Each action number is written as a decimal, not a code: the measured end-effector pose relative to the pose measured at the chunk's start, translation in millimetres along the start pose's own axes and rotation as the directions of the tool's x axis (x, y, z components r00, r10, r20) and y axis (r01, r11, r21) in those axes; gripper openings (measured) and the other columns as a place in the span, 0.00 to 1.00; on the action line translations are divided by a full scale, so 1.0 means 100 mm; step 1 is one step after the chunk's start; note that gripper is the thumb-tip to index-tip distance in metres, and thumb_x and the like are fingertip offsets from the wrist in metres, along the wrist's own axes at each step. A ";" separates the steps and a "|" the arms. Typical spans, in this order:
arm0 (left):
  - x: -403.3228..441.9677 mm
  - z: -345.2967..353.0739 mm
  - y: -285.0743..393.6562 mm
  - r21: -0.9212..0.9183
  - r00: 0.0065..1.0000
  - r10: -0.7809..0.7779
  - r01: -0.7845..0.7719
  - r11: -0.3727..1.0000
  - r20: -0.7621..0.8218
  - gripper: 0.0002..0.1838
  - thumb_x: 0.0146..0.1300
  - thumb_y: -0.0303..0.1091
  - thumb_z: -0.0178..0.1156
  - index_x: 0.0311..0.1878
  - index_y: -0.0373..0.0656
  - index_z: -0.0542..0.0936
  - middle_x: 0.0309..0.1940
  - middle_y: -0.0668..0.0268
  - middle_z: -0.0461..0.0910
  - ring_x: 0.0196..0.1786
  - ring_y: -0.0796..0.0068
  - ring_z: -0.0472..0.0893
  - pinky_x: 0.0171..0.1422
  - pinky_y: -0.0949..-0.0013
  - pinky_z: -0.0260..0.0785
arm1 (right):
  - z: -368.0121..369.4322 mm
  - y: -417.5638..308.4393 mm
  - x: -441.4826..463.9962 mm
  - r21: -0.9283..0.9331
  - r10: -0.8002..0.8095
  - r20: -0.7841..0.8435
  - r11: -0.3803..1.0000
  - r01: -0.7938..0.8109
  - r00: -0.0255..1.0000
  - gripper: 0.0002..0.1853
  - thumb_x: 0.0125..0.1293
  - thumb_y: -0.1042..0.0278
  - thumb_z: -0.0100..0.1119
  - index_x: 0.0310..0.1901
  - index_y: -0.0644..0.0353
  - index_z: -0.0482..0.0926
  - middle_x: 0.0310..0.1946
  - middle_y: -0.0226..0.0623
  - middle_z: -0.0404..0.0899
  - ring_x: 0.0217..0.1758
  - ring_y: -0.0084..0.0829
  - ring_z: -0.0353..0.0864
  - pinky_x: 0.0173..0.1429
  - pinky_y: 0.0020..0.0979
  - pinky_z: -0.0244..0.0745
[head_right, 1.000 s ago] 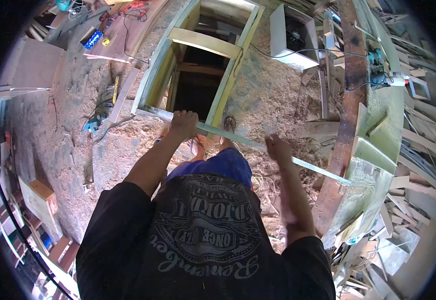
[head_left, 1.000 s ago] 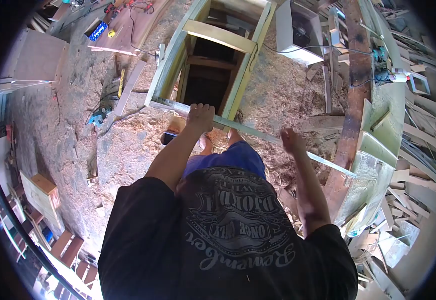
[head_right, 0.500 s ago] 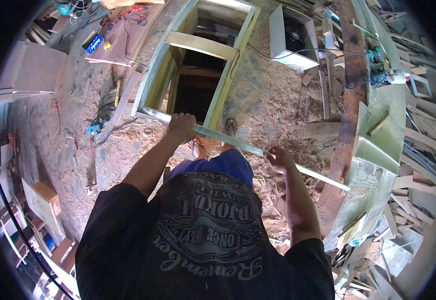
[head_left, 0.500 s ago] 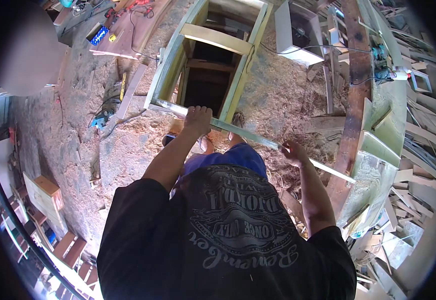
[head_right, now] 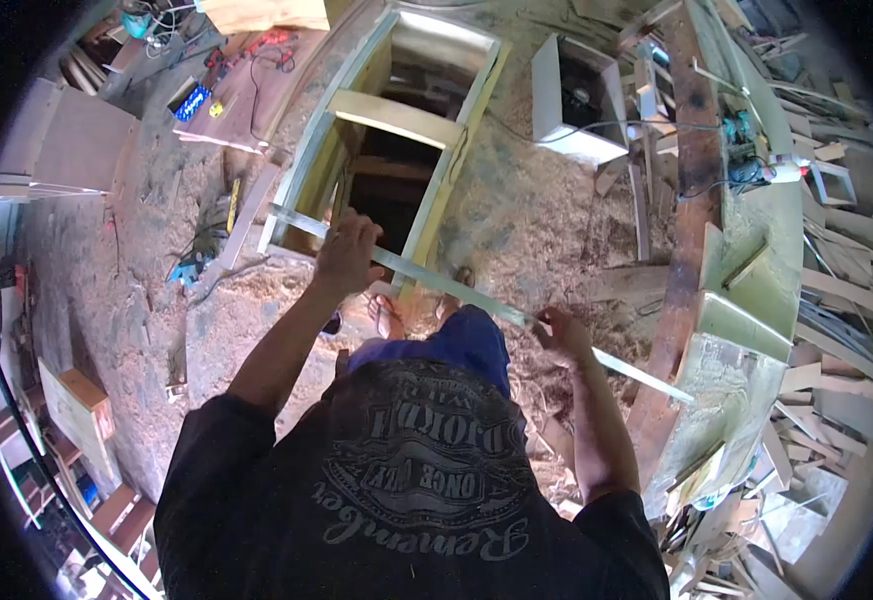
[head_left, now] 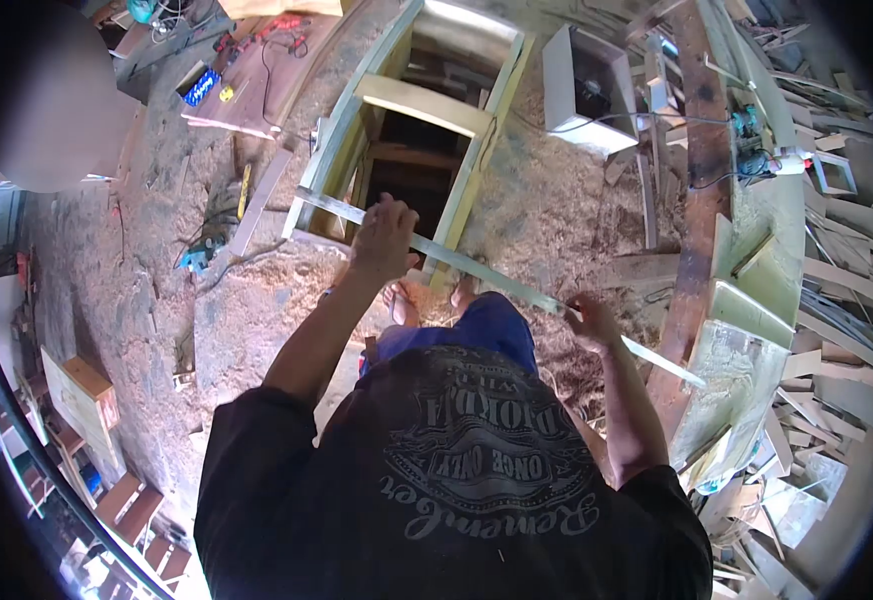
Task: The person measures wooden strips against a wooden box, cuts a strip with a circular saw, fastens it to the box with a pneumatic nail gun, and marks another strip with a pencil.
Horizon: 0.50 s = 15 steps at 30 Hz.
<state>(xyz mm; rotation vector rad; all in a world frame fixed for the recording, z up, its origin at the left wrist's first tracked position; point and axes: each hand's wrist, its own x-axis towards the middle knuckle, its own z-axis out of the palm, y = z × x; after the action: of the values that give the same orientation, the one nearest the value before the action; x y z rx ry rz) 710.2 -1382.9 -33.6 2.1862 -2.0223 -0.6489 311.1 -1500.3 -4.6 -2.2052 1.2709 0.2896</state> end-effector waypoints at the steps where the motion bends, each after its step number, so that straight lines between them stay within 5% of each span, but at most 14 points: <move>1: -0.05 -0.11 0.07 -0.001 0.974 -0.084 0.086 0.996 -0.208 0.40 0.43 0.46 0.71 0.59 0.40 0.66 0.63 0.52 0.61 0.67 0.48 0.58 0.70 0.49 0.50 | -0.06 -0.08 0.03 0.060 0.028 0.022 0.998 -0.029 0.999 0.21 0.60 0.43 0.59 0.40 0.54 0.80 0.30 0.41 0.81 0.32 0.39 0.81 0.38 0.39 0.73; 2: -0.09 -0.19 0.12 -0.018 0.898 -0.162 0.170 0.985 -0.410 0.44 0.44 0.44 0.72 0.64 0.40 0.63 0.68 0.48 0.53 0.71 0.41 0.51 0.73 0.48 0.46 | -0.12 -0.18 0.09 0.122 0.048 0.045 0.991 -0.053 0.998 0.20 0.60 0.44 0.59 0.42 0.53 0.80 0.31 0.41 0.81 0.34 0.39 0.82 0.39 0.39 0.74; 4: -0.11 -0.21 0.19 -0.268 0.800 -0.402 0.310 0.912 -0.446 0.53 0.46 0.43 0.70 0.70 0.37 0.50 0.72 0.42 0.40 0.72 0.33 0.42 0.76 0.45 0.37 | -0.20 -0.42 0.28 0.009 0.026 0.037 1.000 -0.027 0.999 0.20 0.61 0.45 0.60 0.43 0.53 0.79 0.33 0.42 0.82 0.36 0.42 0.82 0.41 0.39 0.74; 6: -0.05 -0.13 0.31 -0.532 0.738 -0.451 0.148 0.834 -0.502 0.56 0.48 0.42 0.69 0.70 0.32 0.40 0.72 0.39 0.33 0.73 0.34 0.41 0.75 0.44 0.38 | -0.23 -0.62 0.45 0.232 -0.126 -0.004 0.965 0.123 0.992 0.21 0.60 0.44 0.58 0.42 0.54 0.80 0.35 0.43 0.82 0.41 0.46 0.81 0.44 0.40 0.75; 8: 0.17 -0.02 0.56 -0.621 0.677 -0.530 0.135 0.772 -0.511 0.59 0.49 0.42 0.69 0.70 0.33 0.35 0.71 0.40 0.33 0.73 0.39 0.45 0.74 0.46 0.42 | -0.06 -0.66 0.73 0.230 -0.080 -0.007 0.970 0.079 0.997 0.20 0.60 0.46 0.58 0.42 0.56 0.81 0.35 0.46 0.82 0.42 0.47 0.81 0.45 0.41 0.75; 10: 0.43 -0.23 1.00 -0.972 0.648 -0.732 -0.062 0.225 -0.210 0.61 0.51 0.41 0.69 0.69 0.33 0.29 0.70 0.42 0.36 0.72 0.48 0.49 0.73 0.52 0.49 | -0.18 -0.77 0.90 0.238 -0.124 -0.031 0.963 0.128 0.992 0.21 0.60 0.47 0.57 0.42 0.57 0.80 0.35 0.46 0.81 0.42 0.48 0.80 0.45 0.43 0.74; 11: 0.58 -0.33 1.16 -0.982 0.594 -0.801 0.097 0.164 -0.075 0.59 0.53 0.38 0.68 0.69 0.36 0.28 0.68 0.43 0.42 0.66 0.56 0.58 0.69 0.57 0.56 | -0.26 -0.78 0.98 0.241 -0.149 -0.045 0.958 0.156 0.988 0.21 0.61 0.47 0.57 0.42 0.58 0.79 0.36 0.47 0.80 0.42 0.49 0.80 0.46 0.44 0.74; 12: 0.88 0.04 1.17 -0.918 0.424 -0.847 0.082 0.387 -0.319 0.55 0.55 0.33 0.64 0.70 0.40 0.30 0.63 0.42 0.51 0.61 0.58 0.65 0.65 0.59 0.60 | -0.30 -0.74 1.06 0.235 -0.177 -0.044 0.955 0.182 0.983 0.21 0.61 0.47 0.57 0.42 0.58 0.79 0.36 0.47 0.80 0.42 0.49 0.80 0.46 0.44 0.74; 14: 1.32 0.09 1.40 -0.986 0.395 -0.916 -0.167 0.003 -0.070 0.50 0.58 0.31 0.62 0.70 0.43 0.32 0.55 0.45 0.62 0.51 0.60 0.71 0.58 0.58 0.65 | -0.43 -0.65 1.22 0.183 -0.231 -0.130 0.950 0.253 0.964 0.20 0.61 0.49 0.56 0.43 0.58 0.77 0.37 0.46 0.79 0.42 0.50 0.79 0.45 0.47 0.73; 15: 1.51 0.27 1.32 -0.992 0.349 -0.931 -0.099 0.080 -0.110 0.43 0.59 0.34 0.60 0.68 0.42 0.41 0.47 0.51 0.69 0.45 0.64 0.74 0.49 0.60 0.69 | -0.58 -0.56 1.29 0.160 -0.235 -0.131 0.954 0.254 0.963 0.19 0.61 0.49 0.56 0.42 0.58 0.75 0.40 0.45 0.77 0.43 0.51 0.78 0.44 0.47 0.73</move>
<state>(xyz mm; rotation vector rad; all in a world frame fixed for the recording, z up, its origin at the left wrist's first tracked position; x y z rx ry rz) 582.4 -1538.8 -48.8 1.6332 0.0263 -0.4617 420.5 -1605.0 5.5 -2.2202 1.0205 -0.0411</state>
